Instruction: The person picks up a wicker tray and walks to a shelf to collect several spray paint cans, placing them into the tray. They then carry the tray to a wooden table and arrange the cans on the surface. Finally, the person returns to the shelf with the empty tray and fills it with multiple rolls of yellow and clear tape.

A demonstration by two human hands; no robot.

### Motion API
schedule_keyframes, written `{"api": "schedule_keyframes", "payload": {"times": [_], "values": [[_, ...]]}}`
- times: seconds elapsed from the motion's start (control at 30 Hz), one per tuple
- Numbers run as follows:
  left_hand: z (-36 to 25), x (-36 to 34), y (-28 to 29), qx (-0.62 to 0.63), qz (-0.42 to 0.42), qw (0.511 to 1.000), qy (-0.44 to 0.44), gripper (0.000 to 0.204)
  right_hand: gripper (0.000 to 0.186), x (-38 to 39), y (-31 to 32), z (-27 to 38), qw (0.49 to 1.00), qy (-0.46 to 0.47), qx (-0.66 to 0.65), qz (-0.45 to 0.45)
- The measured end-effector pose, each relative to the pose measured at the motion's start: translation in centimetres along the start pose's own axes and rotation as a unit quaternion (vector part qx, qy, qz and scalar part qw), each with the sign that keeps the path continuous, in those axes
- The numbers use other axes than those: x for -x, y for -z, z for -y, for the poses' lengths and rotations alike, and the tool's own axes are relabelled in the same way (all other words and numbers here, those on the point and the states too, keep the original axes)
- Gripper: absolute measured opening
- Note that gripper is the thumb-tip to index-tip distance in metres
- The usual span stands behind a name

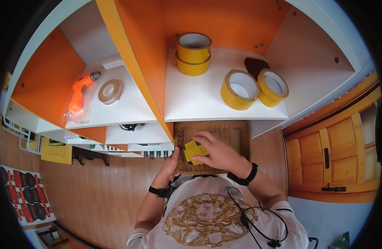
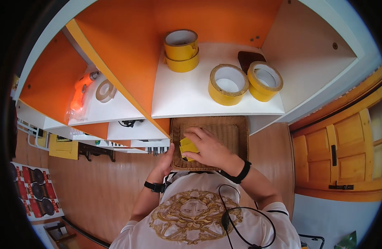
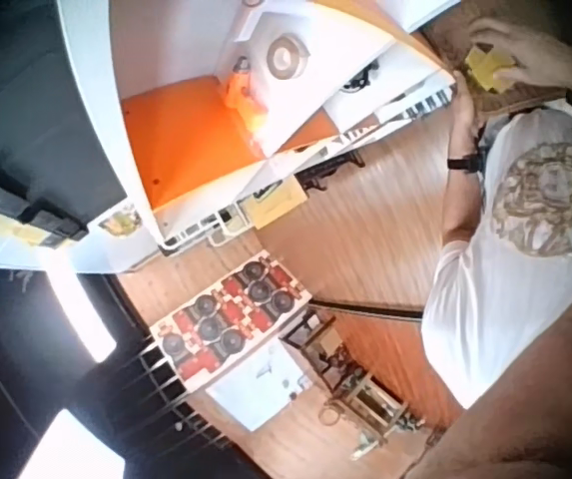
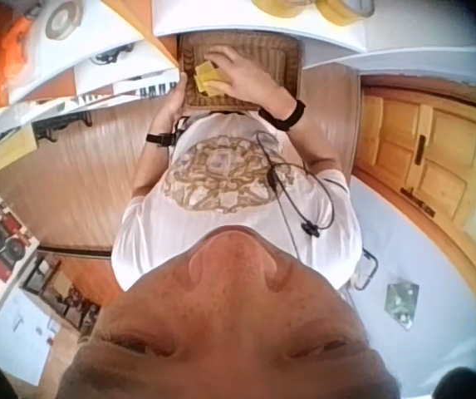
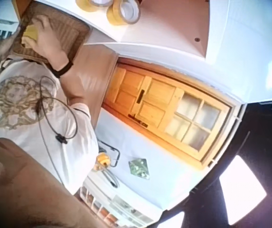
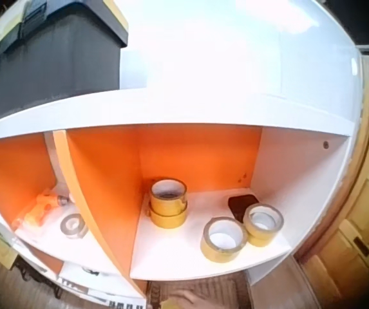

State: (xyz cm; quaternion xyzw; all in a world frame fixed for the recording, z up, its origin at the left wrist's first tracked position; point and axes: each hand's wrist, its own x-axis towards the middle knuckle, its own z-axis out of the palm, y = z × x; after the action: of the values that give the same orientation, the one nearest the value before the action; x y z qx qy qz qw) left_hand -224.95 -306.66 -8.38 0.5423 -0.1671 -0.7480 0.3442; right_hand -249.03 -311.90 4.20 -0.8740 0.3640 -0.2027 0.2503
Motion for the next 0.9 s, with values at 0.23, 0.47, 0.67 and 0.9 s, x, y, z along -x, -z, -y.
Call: {"api": "schedule_keyframes", "payload": {"times": [0.23,0.47,0.67,0.9], "values": [[-0.8,1.7,-0.8,-0.023,-0.049,0.998,-0.028,0.088,0.034,-7.8,15.0,8.9,0.956,0.149,0.114,-0.225],[0.5,-0.2,0.5,-0.080,-0.055,0.995,-0.010,0.094,0.036,-15.1,20.7,6.4,0.941,0.084,0.285,-0.163],[2.9,-3.0,2.3,0.005,-0.009,0.999,-0.043,0.094,0.040,-19.4,20.6,3.6,0.944,-0.007,0.328,-0.027],[2.5,-2.7,2.8,-0.037,-0.008,0.999,-0.020,0.097,0.029,-18.6,22.8,3.7,0.956,0.002,0.273,-0.108]]}}
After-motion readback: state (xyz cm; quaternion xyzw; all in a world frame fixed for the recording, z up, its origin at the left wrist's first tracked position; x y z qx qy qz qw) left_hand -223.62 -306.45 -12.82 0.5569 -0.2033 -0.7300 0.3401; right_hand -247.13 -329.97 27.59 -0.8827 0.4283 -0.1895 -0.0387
